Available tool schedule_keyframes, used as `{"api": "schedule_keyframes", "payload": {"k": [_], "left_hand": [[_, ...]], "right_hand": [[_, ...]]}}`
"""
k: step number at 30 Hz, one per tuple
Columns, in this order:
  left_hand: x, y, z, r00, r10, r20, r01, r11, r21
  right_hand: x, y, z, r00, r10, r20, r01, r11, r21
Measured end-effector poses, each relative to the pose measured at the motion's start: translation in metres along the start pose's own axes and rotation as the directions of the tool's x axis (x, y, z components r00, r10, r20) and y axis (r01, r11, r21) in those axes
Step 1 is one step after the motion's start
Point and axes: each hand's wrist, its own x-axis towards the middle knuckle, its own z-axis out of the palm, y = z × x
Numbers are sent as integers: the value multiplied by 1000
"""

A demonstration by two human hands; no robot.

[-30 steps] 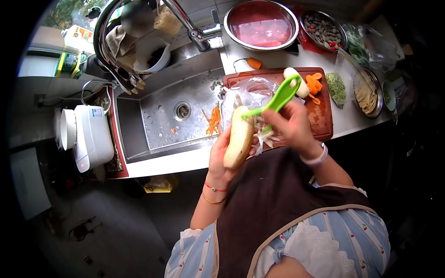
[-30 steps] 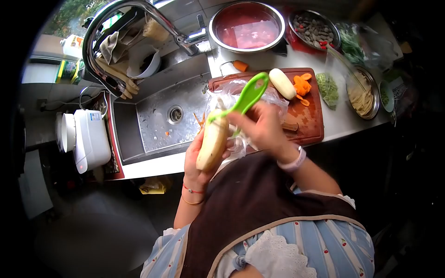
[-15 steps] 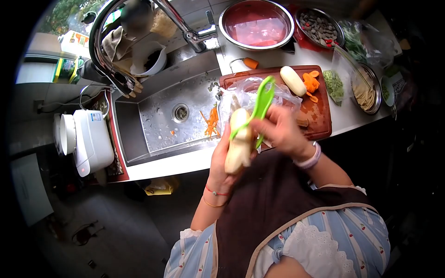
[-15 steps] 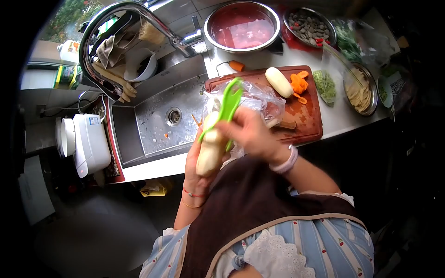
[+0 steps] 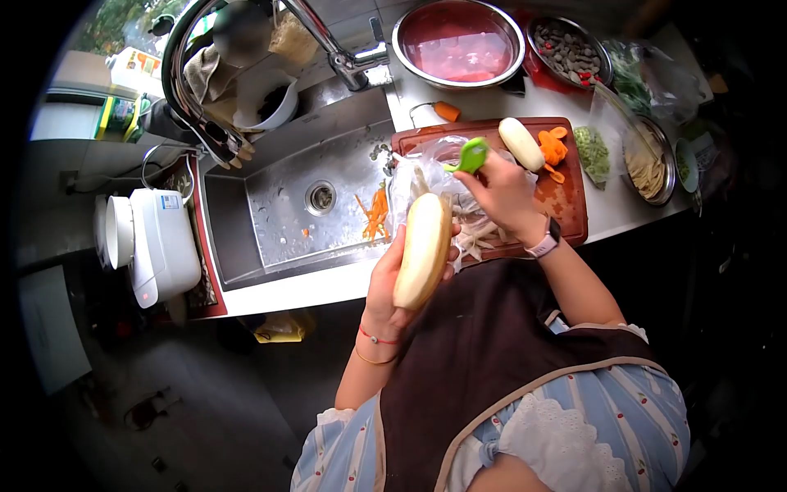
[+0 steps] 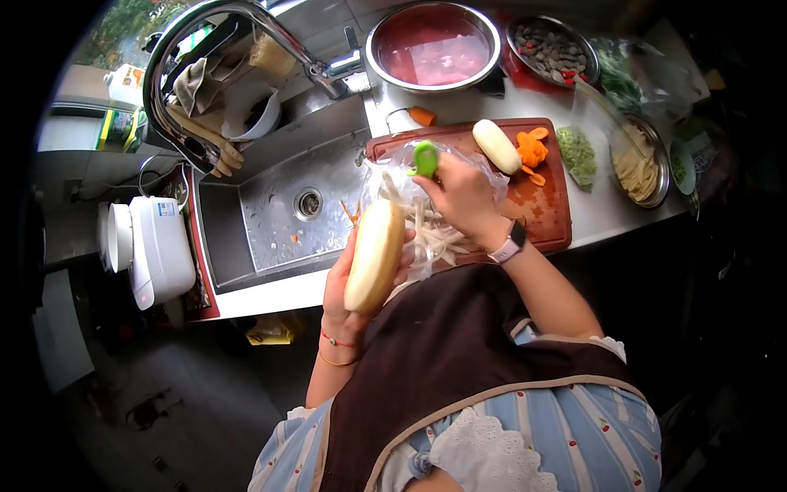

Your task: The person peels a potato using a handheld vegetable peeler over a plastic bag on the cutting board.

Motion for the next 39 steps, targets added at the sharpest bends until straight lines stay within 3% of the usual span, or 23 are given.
{"api": "schedule_keyframes", "payload": {"k": [2,3,5,7,8,11,12,15,19,21,22,23,25,26,29,31,32,33,35,37,38,39], "left_hand": [[4,-1,-2,997,57,-57,-52,995,79],[8,-1,-5,997,58,-60,-53,995,80],[15,-1,-11,994,95,54,-94,995,-15],[14,-2,8,993,112,-31,-113,993,-24],[13,-2,15,985,127,-118,-132,991,-32],[16,-5,9,991,100,-93,-109,990,-93],[16,-6,7,988,126,-88,-133,987,-87],[15,-8,1,978,177,-110,-179,984,-6],[7,-7,11,976,163,-144,-168,986,-22],[4,-1,2,997,54,53,-45,987,-156],[5,-5,17,960,105,-260,-123,991,-53],[2,-5,14,960,106,-261,-124,991,-52],[-8,-8,10,1000,-6,-10,7,997,72],[-15,-12,19,994,-65,-87,73,994,86],[-22,-13,29,984,-163,72,158,985,65],[-18,-4,30,980,-137,148,135,991,21],[-17,-3,26,979,-132,156,135,991,-7],[-16,-3,22,979,-131,155,133,991,-5],[-10,-1,19,990,-78,117,69,994,83],[-7,1,19,996,-68,59,66,997,26],[-4,2,16,999,-36,21,36,999,-2],[-1,3,12,1000,-3,-16,3,1000,-28]], "right_hand": [[-2,-10,-8,976,215,-27,-188,903,387],[-4,-20,-17,976,215,-25,-189,901,390],[-9,-50,-45,856,366,367,-514,512,688],[-21,-73,-49,862,173,477,-508,297,809],[-28,-82,-46,856,170,487,-516,310,799],[-39,-96,-32,897,121,425,-439,352,827],[-39,-96,-30,916,113,384,-391,461,796],[-37,-94,-34,894,97,437,-421,512,749],[-33,-85,-29,858,120,500,-491,479,728],[-27,-87,-29,903,83,421,-409,463,786],[-18,-88,-36,875,141,462,-481,350,804],[-16,-74,-32,873,182,452,-487,362,795],[-3,-50,-30,910,257,324,-413,523,746],[1,-39,-24,910,265,318,-413,522,746],[1,2,-1,907,278,316,-420,647,636],[1,24,9,952,201,232,-272,903,332],[0,26,8,986,14,166,-37,991,130],[1,23,7,986,13,166,-35,990,133],[2,15,3,982,-84,167,117,973,-197],[3,5,-1,990,-117,78,125,987,-104],[1,-4,-7,998,59,18,-61,981,182],[0,-19,-15,970,242,10,-219,861,458]]}}
